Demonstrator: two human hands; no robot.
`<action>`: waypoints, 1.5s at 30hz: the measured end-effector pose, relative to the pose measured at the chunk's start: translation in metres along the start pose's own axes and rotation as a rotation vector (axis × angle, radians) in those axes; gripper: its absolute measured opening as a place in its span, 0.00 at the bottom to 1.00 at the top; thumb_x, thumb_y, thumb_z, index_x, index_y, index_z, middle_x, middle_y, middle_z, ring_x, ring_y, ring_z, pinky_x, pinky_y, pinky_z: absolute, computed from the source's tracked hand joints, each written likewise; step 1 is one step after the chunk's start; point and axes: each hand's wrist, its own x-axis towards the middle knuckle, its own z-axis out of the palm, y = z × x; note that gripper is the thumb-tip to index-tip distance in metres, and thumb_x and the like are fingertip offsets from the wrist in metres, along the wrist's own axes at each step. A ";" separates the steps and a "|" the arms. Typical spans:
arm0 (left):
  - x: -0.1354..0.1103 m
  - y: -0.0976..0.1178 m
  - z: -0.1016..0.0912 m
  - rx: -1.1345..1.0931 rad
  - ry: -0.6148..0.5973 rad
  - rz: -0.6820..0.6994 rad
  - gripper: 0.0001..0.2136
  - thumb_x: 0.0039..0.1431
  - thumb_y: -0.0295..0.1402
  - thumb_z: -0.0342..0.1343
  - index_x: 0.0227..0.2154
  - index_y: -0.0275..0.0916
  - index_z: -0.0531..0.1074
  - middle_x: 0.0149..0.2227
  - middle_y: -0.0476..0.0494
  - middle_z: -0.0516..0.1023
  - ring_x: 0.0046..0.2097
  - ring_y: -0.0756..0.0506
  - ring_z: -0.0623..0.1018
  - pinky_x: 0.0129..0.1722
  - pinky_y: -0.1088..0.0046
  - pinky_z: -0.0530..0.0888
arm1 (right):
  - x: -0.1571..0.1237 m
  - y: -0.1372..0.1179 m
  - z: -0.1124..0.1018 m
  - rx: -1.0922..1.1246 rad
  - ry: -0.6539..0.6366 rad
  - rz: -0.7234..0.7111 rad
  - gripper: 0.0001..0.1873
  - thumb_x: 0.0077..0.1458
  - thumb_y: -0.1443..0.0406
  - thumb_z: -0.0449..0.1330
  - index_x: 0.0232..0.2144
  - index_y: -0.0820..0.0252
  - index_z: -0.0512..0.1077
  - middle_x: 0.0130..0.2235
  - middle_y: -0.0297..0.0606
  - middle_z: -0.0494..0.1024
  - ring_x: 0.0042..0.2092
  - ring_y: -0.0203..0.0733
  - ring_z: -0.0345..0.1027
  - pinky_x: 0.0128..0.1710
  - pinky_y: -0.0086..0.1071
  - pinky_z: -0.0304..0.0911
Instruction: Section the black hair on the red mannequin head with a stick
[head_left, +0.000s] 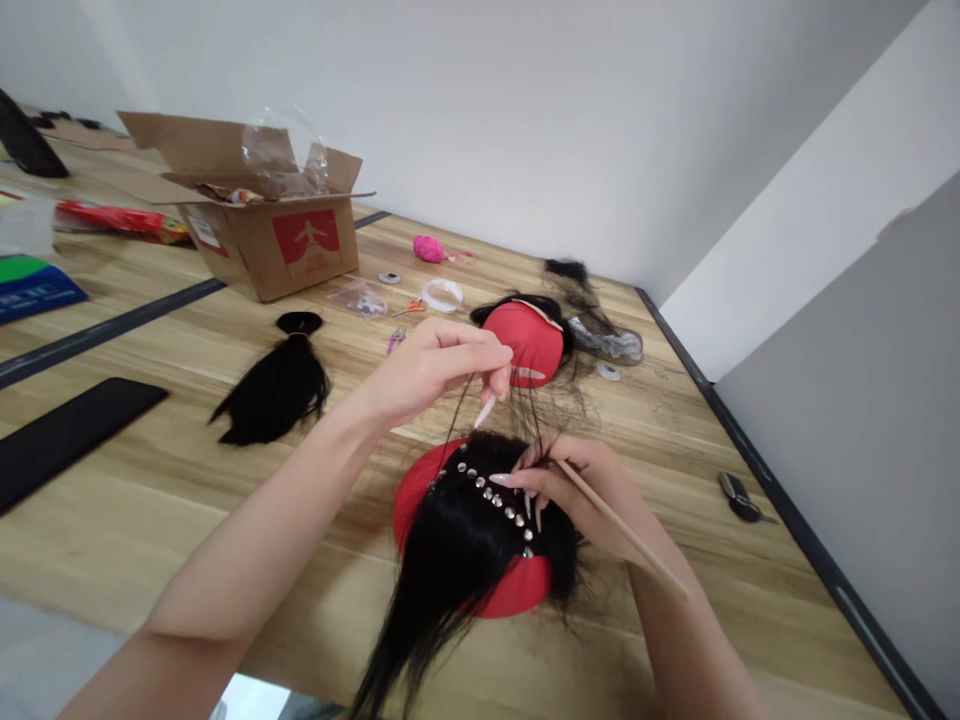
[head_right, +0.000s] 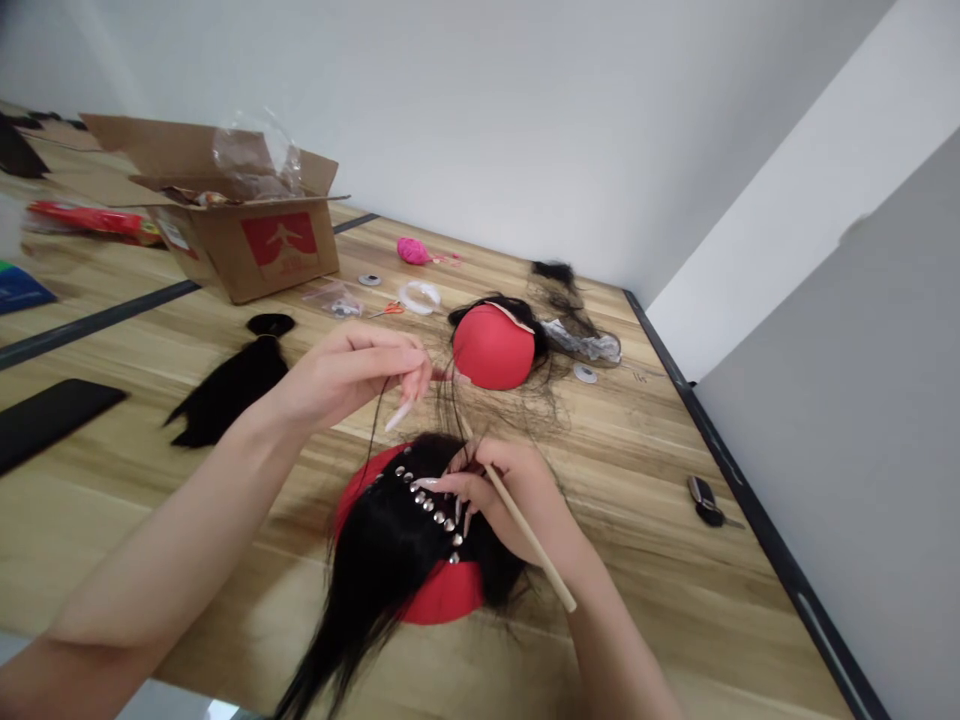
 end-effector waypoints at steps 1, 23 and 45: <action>0.000 0.001 -0.001 0.008 0.008 0.004 0.14 0.60 0.30 0.57 0.19 0.33 0.76 0.23 0.45 0.75 0.26 0.50 0.72 0.31 0.73 0.69 | 0.001 -0.002 0.000 0.023 -0.001 0.008 0.17 0.54 0.54 0.67 0.25 0.61 0.74 0.23 0.33 0.75 0.24 0.35 0.69 0.25 0.27 0.66; -0.004 0.009 -0.013 0.064 0.118 0.026 0.14 0.59 0.29 0.57 0.18 0.35 0.76 0.22 0.47 0.74 0.26 0.50 0.74 0.44 0.68 0.77 | -0.003 -0.002 -0.033 0.653 0.334 -0.056 0.12 0.44 0.62 0.75 0.27 0.61 0.77 0.23 0.32 0.78 0.22 0.33 0.74 0.20 0.22 0.71; -0.005 0.014 -0.021 0.077 0.170 0.044 0.14 0.59 0.30 0.59 0.18 0.34 0.76 0.22 0.45 0.73 0.26 0.51 0.72 0.27 0.76 0.72 | 0.025 0.067 -0.085 0.510 0.730 -0.148 0.13 0.45 0.59 0.74 0.30 0.56 0.75 0.31 0.33 0.79 0.38 0.40 0.79 0.48 0.35 0.76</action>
